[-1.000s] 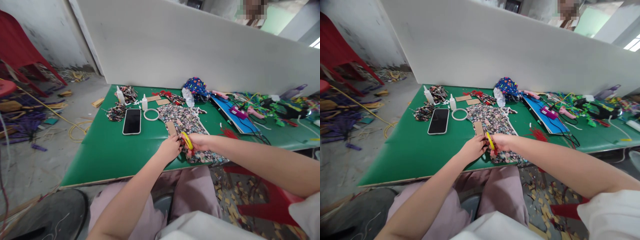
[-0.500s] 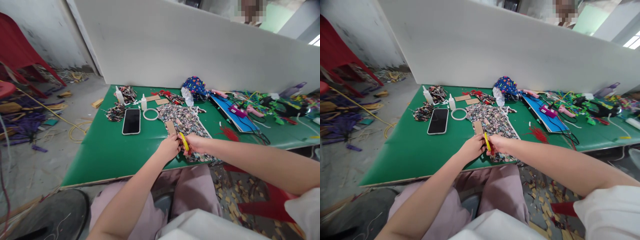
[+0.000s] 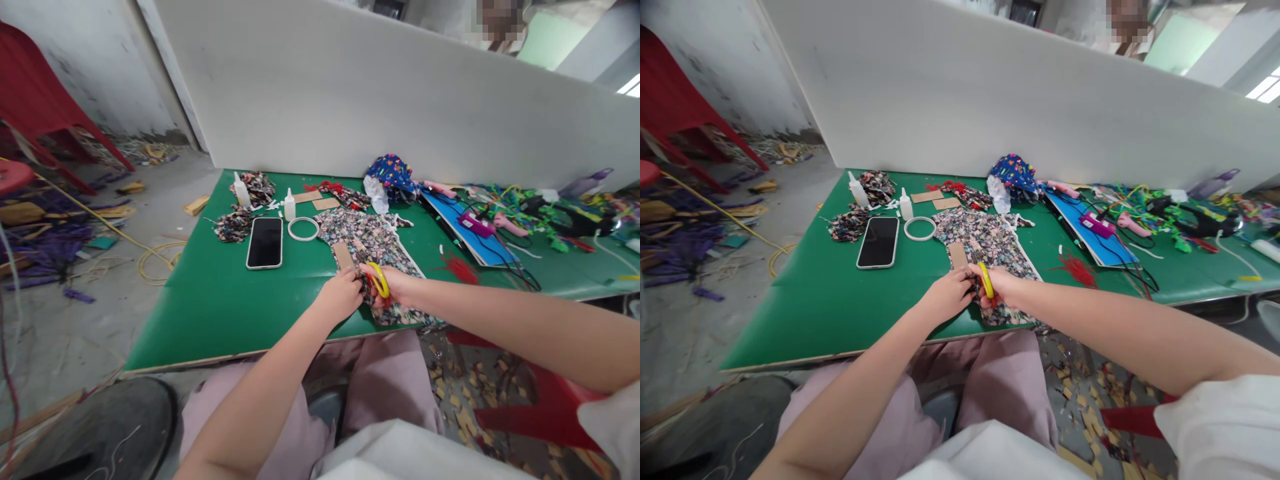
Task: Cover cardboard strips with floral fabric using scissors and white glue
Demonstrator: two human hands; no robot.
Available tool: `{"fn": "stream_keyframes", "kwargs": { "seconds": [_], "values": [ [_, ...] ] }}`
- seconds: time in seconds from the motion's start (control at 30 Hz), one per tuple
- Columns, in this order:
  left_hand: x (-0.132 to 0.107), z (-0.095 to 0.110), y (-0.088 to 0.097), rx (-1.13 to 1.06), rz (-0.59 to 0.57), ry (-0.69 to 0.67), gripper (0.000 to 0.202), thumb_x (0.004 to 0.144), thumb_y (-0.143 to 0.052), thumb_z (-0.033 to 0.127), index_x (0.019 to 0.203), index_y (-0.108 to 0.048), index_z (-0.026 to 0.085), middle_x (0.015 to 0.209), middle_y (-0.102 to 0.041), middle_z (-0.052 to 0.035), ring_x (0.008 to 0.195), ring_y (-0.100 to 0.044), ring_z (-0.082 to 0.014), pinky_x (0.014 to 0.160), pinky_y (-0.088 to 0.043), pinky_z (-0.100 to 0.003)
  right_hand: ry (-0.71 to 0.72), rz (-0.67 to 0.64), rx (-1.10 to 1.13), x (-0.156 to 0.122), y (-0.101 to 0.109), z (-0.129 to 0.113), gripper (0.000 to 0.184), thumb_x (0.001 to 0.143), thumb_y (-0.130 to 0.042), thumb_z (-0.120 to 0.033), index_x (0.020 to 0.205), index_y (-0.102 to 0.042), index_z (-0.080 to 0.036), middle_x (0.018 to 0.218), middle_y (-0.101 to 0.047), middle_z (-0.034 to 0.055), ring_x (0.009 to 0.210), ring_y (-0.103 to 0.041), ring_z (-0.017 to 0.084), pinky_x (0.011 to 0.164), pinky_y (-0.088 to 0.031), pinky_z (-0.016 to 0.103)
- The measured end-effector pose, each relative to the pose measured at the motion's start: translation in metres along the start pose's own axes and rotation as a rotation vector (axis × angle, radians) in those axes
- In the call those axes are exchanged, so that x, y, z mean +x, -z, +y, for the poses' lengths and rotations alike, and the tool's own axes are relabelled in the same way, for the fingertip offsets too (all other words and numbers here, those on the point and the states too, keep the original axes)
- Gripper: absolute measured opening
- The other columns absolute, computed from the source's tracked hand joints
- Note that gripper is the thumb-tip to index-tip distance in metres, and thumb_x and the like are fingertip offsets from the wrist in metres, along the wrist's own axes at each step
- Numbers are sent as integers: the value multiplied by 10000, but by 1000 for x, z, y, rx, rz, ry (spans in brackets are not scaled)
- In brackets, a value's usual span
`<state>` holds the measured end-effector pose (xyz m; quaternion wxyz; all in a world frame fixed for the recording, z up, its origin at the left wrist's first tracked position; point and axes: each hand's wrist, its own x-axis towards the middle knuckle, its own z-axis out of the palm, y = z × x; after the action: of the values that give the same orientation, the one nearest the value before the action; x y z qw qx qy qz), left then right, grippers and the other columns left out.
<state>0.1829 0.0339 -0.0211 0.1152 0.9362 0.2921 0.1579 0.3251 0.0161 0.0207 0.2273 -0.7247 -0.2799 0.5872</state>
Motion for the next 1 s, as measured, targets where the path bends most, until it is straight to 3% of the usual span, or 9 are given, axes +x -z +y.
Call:
{"fn": "stream_keyframes", "kwargs": {
  "seconds": [0.2,0.47,0.67,0.83,1.0],
  "values": [
    [1,0,1,3,0,0,249,801,-461,221,950,-618,98,1056,-580,-122,1107,-461,-222,962,-381,-320,2,-33,-140,-3,1,-4,556,650,-515,-663,940,-487,-189,474,-544,-20,297,-456,96,294,-395,218],
    [1,0,1,8,0,-8,262,803,-453,224,973,-613,105,1088,-572,-115,1133,-437,-223,972,-366,-322,-63,-144,-162,-5,1,-7,592,653,-414,-730,880,-504,-190,460,-530,-15,292,-392,70,325,-420,232],
    [1,1,0,20,11,-8,246,818,-435,243,904,-620,105,981,-591,-110,1044,-491,-215,925,-401,-312,-85,-115,-170,-3,2,-16,567,680,-386,-719,798,-498,-176,462,-522,-20,282,-361,52,351,-440,234],
    [0,0,-1,27,18,-10,225,818,-440,234,889,-619,116,937,-587,-99,1039,-490,-209,930,-396,-313,-64,-86,-216,1,5,-18,509,748,-356,-660,744,-475,-165,458,-514,-22,273,-384,68,294,-368,210],
    [0,-1,-2,24,17,-18,237,827,-430,242,895,-622,121,953,-585,-97,1078,-469,-213,954,-378,-324,64,-79,-300,13,12,-11,530,754,-320,-672,807,-472,-167,467,-541,-11,269,-416,96,275,-352,223]
  ]
}}
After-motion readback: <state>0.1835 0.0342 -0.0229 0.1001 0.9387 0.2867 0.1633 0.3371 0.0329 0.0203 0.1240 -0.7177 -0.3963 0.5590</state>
